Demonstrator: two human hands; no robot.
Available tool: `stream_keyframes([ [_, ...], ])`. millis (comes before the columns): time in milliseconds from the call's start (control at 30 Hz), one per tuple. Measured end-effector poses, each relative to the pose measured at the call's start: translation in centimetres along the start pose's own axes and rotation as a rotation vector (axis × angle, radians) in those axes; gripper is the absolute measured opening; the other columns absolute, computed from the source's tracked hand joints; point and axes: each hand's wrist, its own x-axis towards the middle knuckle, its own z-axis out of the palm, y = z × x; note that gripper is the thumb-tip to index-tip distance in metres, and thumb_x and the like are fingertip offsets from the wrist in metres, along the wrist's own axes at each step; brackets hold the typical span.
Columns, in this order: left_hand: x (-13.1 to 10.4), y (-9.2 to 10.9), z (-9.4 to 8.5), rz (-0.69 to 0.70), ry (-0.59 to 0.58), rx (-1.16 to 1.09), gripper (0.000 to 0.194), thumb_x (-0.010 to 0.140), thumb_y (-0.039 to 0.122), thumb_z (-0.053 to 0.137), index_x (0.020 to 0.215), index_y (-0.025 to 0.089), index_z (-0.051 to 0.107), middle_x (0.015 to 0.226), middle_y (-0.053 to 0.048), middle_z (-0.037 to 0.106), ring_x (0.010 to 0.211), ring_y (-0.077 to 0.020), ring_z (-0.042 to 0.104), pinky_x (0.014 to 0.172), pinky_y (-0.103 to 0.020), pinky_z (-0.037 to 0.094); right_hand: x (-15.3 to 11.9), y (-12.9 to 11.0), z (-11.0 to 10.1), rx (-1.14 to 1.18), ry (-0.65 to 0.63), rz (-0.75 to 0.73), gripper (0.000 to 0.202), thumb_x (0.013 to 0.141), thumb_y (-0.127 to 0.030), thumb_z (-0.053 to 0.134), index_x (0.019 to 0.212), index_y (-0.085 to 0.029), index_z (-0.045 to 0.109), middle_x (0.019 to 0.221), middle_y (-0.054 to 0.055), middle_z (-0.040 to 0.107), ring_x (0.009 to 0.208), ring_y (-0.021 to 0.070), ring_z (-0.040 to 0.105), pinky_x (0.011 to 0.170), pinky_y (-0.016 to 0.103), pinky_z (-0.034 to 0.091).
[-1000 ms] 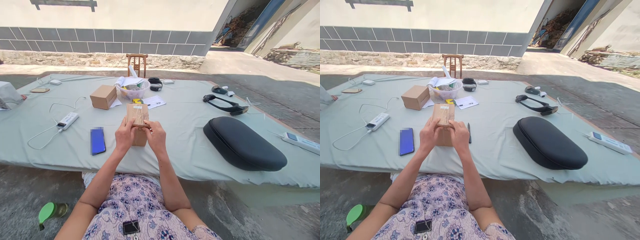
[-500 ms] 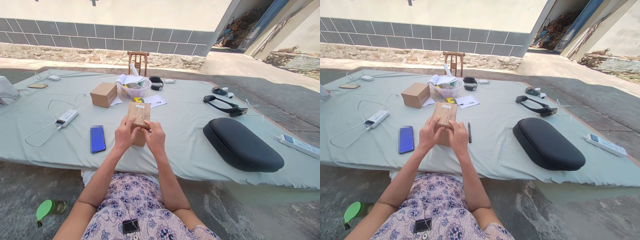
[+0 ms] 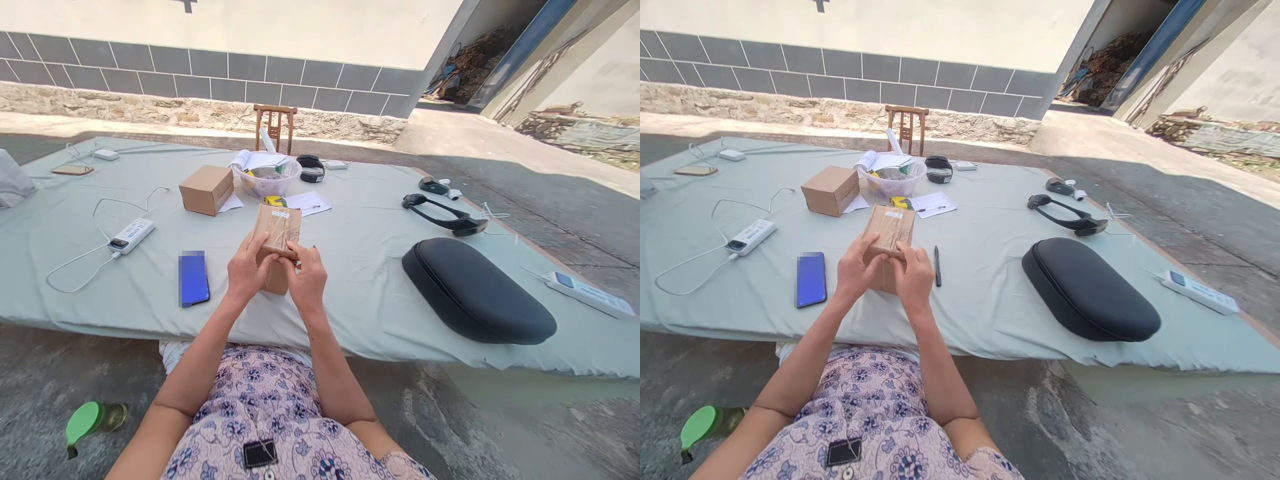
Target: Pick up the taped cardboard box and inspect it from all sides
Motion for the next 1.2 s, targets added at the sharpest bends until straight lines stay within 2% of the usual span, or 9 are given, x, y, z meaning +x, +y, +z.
stream_keyframes([
  [233,-0.8,-0.6,0.7,0.008,0.025,-0.048,0.046,0.093,0.04,0.06,0.136,0.026,0.054,0.143,-0.012,0.059,0.133,-0.0264,0.056,0.098,-0.04,0.054,-1.6,1.4,0.3,0.261,0.037,0.062,0.038,0.092,-0.033,0.055,0.13,-0.025,0.058,0.102,0.007,0.068,0.091,0.0188,0.066,0.075,0.032,0.059],
  [500,-0.5,-1.0,1.2,0.011,0.049,-0.048,0.048,0.093,0.044,0.058,0.136,0.024,0.053,0.145,-0.013,0.057,0.134,-0.0275,0.055,0.096,-0.041,0.055,-1.5,1.6,1.0,0.426,0.093,0.172,0.032,0.087,-0.034,0.061,0.116,-0.022,0.063,0.105,0.008,0.072,0.088,0.0185,0.07,0.075,0.032,0.059],
  [600,-1.0,-1.5,1.5,-0.012,0.063,-0.101,0.065,0.092,0.046,0.059,0.15,0.026,0.037,0.15,-0.013,0.053,0.132,-0.0263,0.058,0.097,-0.039,0.054,-1.9,1.6,1.4,0.445,0.117,0.179,0.03,0.087,-0.034,0.061,0.113,-0.021,0.064,0.103,0.008,0.071,0.093,0.0189,0.068,0.073,0.031,0.057],
  [700,-1.9,-2.6,2.1,-0.1,0.046,-0.188,0.081,0.092,0.044,0.059,0.159,0.027,0.015,0.142,-0.012,0.061,0.12,-0.0237,0.066,0.091,-0.036,0.056,-2.5,2.2,1.8,0.427,0.099,0.193,0.03,0.085,-0.036,0.063,0.11,-0.02,0.066,0.1,0.007,0.068,0.089,0.0178,0.066,0.071,0.029,0.056],
  [800,-2.5,-3.8,2.7,-0.18,-0.004,-0.231,0.066,0.093,0.044,0.056,0.152,0.022,0.034,0.125,-0.011,0.071,0.11,-0.0238,0.069,0.088,-0.036,0.055,-2.8,2.9,2.0,0.424,0.055,0.225,0.029,0.086,-0.037,0.062,0.11,-0.021,0.067,0.101,0.005,0.066,0.081,0.0148,0.064,0.068,0.028,0.055],
  [900,-2.8,-4.4,3.3,-0.225,-0.015,-0.252,0.053,0.093,0.046,0.055,0.138,0.02,0.05,0.122,-0.012,0.071,0.11,-0.0261,0.068,0.09,-0.038,0.054,-2.9,3.2,2.2,0.417,0.056,0.214,0.027,0.088,-0.037,0.061,0.11,-0.022,0.067,0.1,0.004,0.065,0.081,0.0144,0.061,0.067,0.026,0.053],
  [1067,-4.1,-5.2,5.1,-0.221,0.038,-0.276,0.063,0.091,0.039,0.058,0.148,0.022,0.036,0.143,-0.014,0.058,0.129,-0.0277,0.057,0.102,-0.042,0.05,-3.1,4.0,3.1,0.409,0.069,0.21,0.03,0.092,-0.04,0.056,0.116,-0.024,0.065,0.105,0.005,0.063,0.085,0.0153,0.06,0.069,0.027,0.053],
  [1133,-4.9,-6.1,5.9,-0.223,0.004,-0.253,0.069,0.089,0.032,0.059,0.151,0.022,0.03,0.148,-0.015,0.052,0.134,-0.0286,0.053,0.105,-0.044,0.049,-3.7,5.0,3.7,0.39,0.053,0.236,0.034,0.092,-0.039,0.054,0.122,-0.024,0.062,0.11,0.007,0.063,0.089,0.0169,0.06,0.069,0.028,0.053],
  [1200,-5.6,-7.1,6.6,-0.229,-0.056,-0.206,0.067,0.085,0.023,0.06,0.147,0.02,0.037,0.144,-0.016,0.055,0.132,-0.0305,0.055,0.106,-0.048,0.048,-4.5,6.3,4.3,0.345,-0.006,0.297,0.038,0.09,-0.037,0.053,0.124,-0.023,0.06,0.113,0.009,0.062,0.092,0.0191,0.061,0.07,0.03,0.054],
])
